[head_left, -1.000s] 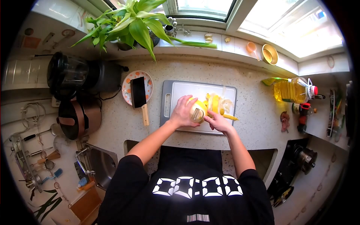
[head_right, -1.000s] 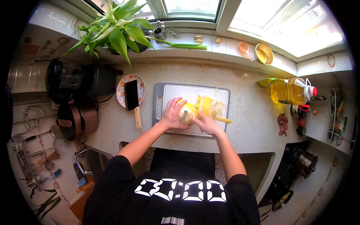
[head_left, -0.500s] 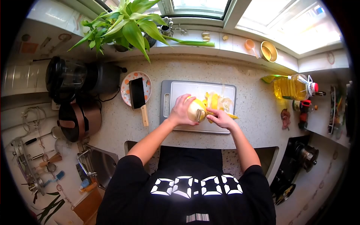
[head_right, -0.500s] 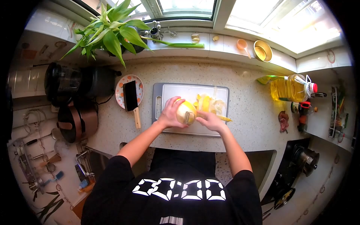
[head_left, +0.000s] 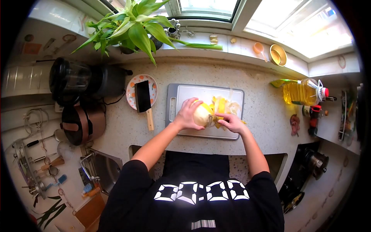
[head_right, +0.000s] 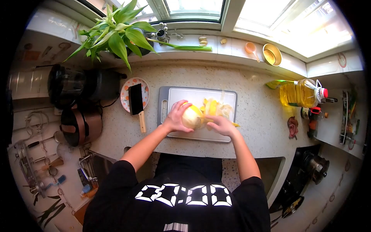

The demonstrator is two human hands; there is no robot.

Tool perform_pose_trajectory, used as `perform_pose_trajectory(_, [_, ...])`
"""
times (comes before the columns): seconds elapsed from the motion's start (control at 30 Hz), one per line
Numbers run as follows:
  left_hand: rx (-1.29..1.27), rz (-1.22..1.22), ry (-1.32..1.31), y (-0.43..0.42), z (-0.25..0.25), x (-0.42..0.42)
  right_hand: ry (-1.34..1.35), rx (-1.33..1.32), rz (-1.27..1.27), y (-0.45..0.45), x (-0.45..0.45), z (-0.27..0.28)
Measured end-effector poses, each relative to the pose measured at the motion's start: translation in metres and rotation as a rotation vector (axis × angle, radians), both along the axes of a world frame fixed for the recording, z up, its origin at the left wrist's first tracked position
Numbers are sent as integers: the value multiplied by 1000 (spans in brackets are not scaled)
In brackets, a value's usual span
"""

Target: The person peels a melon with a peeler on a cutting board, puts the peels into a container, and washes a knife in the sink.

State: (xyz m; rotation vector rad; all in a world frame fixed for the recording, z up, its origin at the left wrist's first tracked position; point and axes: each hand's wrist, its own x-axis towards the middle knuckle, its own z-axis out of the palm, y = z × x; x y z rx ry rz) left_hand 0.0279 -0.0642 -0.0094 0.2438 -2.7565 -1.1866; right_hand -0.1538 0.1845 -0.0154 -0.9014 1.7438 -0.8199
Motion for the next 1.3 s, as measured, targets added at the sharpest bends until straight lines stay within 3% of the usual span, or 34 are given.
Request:
perform_pose_trajectory(0.1, [24,29,-8,-5,-1,0,95,62,-145,29,-8,-1])
perform_pose_trajectory(0.17, [31,39,-9,0,-3,1,3,-55,-360,55,-7,-35])
perform_pose_trajectory(0.2, [26,45,-16,3,-2,1,-43,138,-395,51,-8,-10])
perform_pose_trajectory(0.33, [19,64,-14,3,2,0,172,-54,-385,29,24,9])
perform_pose_trajectory(0.43, [17,58,-18,6,2,1,456,-32,-269,-8,43,40])
perform_pose_trajectory(0.67, [7,61,-3,8,2,3,665,-25,-172,-49,47,54])
perform_pose_trajectory(0.87, [7,70,35,5,-2,5,701,-11,-142,-13,32,47])
perform_pose_trajectory(0.97, [7,74,-1,7,1,2,780,111,-174,29,21,15])
perform_pose_trajectory(1.13, [19,86,7,7,-2,5,529,137,-428,47,26,25])
perform_pose_trajectory(1.3, [6,88,10,9,-1,3,625,-90,-282,0,46,46])
